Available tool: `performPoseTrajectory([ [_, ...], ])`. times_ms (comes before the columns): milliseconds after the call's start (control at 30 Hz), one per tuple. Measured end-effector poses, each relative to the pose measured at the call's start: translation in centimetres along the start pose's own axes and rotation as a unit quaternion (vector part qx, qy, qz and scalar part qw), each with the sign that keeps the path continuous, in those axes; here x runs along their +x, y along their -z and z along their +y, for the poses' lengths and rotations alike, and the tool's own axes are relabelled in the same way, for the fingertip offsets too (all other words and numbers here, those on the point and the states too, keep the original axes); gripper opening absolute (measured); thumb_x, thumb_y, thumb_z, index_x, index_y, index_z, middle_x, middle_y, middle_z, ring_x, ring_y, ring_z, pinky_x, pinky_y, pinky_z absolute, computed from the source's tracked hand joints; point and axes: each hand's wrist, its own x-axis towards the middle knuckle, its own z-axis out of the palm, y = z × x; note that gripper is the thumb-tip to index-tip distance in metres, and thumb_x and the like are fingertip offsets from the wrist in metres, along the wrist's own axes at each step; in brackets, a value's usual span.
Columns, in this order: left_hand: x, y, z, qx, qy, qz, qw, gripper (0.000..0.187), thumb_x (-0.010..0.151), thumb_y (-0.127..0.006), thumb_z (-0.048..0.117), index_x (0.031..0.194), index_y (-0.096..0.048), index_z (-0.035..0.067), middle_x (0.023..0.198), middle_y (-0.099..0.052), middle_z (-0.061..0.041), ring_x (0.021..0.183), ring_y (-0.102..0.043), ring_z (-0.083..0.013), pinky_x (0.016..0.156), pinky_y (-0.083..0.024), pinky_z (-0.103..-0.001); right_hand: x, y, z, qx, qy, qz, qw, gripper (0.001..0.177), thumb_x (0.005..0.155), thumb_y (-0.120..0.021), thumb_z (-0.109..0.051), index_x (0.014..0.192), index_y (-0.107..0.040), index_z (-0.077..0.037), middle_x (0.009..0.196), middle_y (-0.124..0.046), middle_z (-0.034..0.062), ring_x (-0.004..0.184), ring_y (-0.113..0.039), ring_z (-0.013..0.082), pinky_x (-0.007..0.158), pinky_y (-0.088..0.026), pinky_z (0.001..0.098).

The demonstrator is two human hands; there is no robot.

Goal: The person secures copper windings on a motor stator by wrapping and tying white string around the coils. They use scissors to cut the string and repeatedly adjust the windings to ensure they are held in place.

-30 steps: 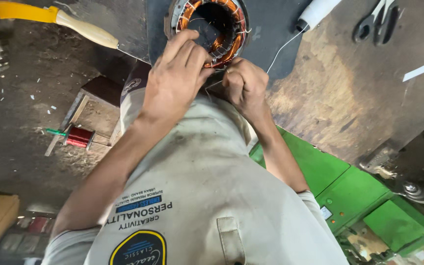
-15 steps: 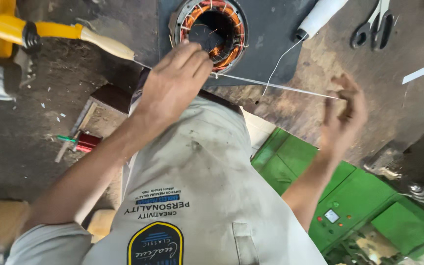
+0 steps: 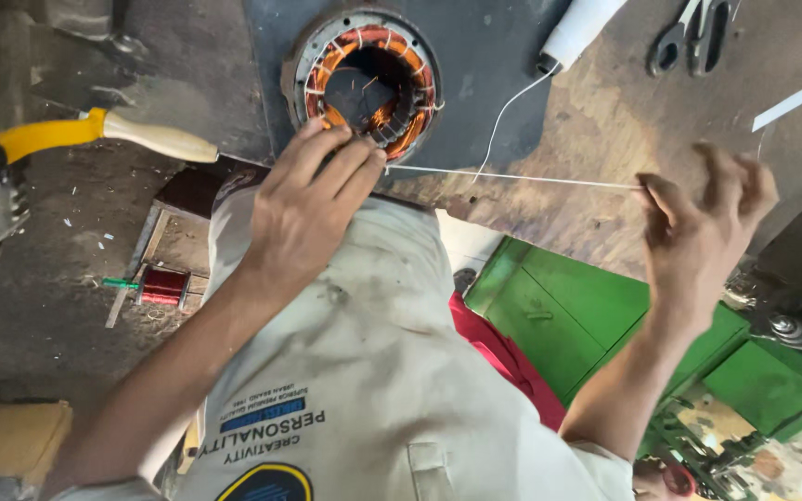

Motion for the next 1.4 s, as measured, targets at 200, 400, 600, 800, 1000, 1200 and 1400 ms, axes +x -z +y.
performPoseTrajectory([
  [200,-1.1,-1.1,-0.9,0.018,0.053,-0.008,0.998,0.033,0.095,-0.075,0.013,0.127,-0.077,0.017,0.139,-0.066,0.0,0.13,-0.051,-0.0233,0.114,-0.043,-0.038,3.1,-1.8,-4.2,0.453,-0.158,0.147,0.865,0.012,0.092,-0.075,-0.005,0.103,-0.073,-0.009,0.104,-0.064,0.0067,0.08,-0.07,0.0177,0.063,-0.063,0.0275],
  [400,-0.3,-1.3,-1.9,0.058,-0.028,0.019,0.998,0.026,0.109,-0.064,0.03,0.133,-0.066,0.024,0.153,-0.048,0.0,0.138,-0.042,-0.0211,0.124,-0.032,-0.04,7.6,-2.4,-12.6,0.535,-0.069,-0.071,0.839,0.017,0.093,-0.068,0.011,0.108,-0.072,0.005,0.106,-0.073,0.0161,0.088,-0.075,0.0251,0.075,-0.063,0.0298],
  [600,1.4,0.1,-2.1,0.005,-0.065,-0.109,0.992,0.032,0.109,-0.055,0.037,0.134,-0.068,0.022,0.158,-0.051,0.004,0.147,-0.042,-0.0187,0.129,-0.027,-0.039,9.6,-1.6,-16.2,0.533,0.031,-0.058,0.844,0.017,0.087,-0.077,0.002,0.104,-0.073,0.002,0.103,-0.072,0.0158,0.098,-0.074,0.0309,0.09,-0.063,0.0388],
  [800,1.4,-0.1,-1.9,0.007,-0.015,-0.123,0.992,0.038,0.103,-0.057,0.03,0.138,-0.069,0.02,0.144,-0.063,0.005,0.133,-0.058,-0.0144,0.123,-0.035,-0.035,10.9,-1.9,-14.7,0.546,0.227,0.072,0.804,0.02,0.094,-0.066,-0.011,0.088,-0.064,0.008,0.1,-0.069,0.0255,0.087,-0.074,0.0394,0.078,-0.067,0.0483],
  [1000,0.8,-0.7,-2.9,-0.063,-0.018,-0.075,0.995,0.026,0.105,-0.064,0.022,0.129,-0.07,0.012,0.131,-0.069,-0.003,0.126,-0.064,-0.0204,0.119,-0.045,-0.036,11.3,1.4,-14.5,0.569,-0.208,-0.099,0.789,0.018,0.098,-0.067,-0.015,0.107,-0.075,-0.002,0.111,-0.076,0.0127,0.088,-0.078,0.0201,0.077,-0.066,0.0295],
  [1200,-0.7,-0.5,-3.7,-0.123,-0.011,-0.054,0.991,0.021,0.103,-0.066,0.02,0.118,-0.074,0.008,0.128,-0.07,-0.008,0.124,-0.064,-0.0227,0.114,-0.047,-0.038,14.7,0.2,-15.5,0.484,-0.101,-0.323,0.807,0.021,0.098,-0.071,0.001,0.118,-0.074,0.0,0.118,-0.075,0.0146,0.097,-0.078,0.0187,0.084,-0.063,0.0251],
  [1400,0.3,-0.5,-4.1,-0.117,-0.009,-0.043,0.992,0.019,0.105,-0.066,0.02,0.119,-0.076,0.011,0.127,-0.072,-0.006,0.126,-0.063,-0.02,0.118,-0.046,-0.035,15.2,-0.6,-16.2,0.449,-0.027,-0.28,0.848,0.025,0.092,-0.074,0.006,0.116,-0.074,0.0,0.115,-0.075,0.0138,0.101,-0.077,0.0232,0.085,-0.063,0.0285],
])
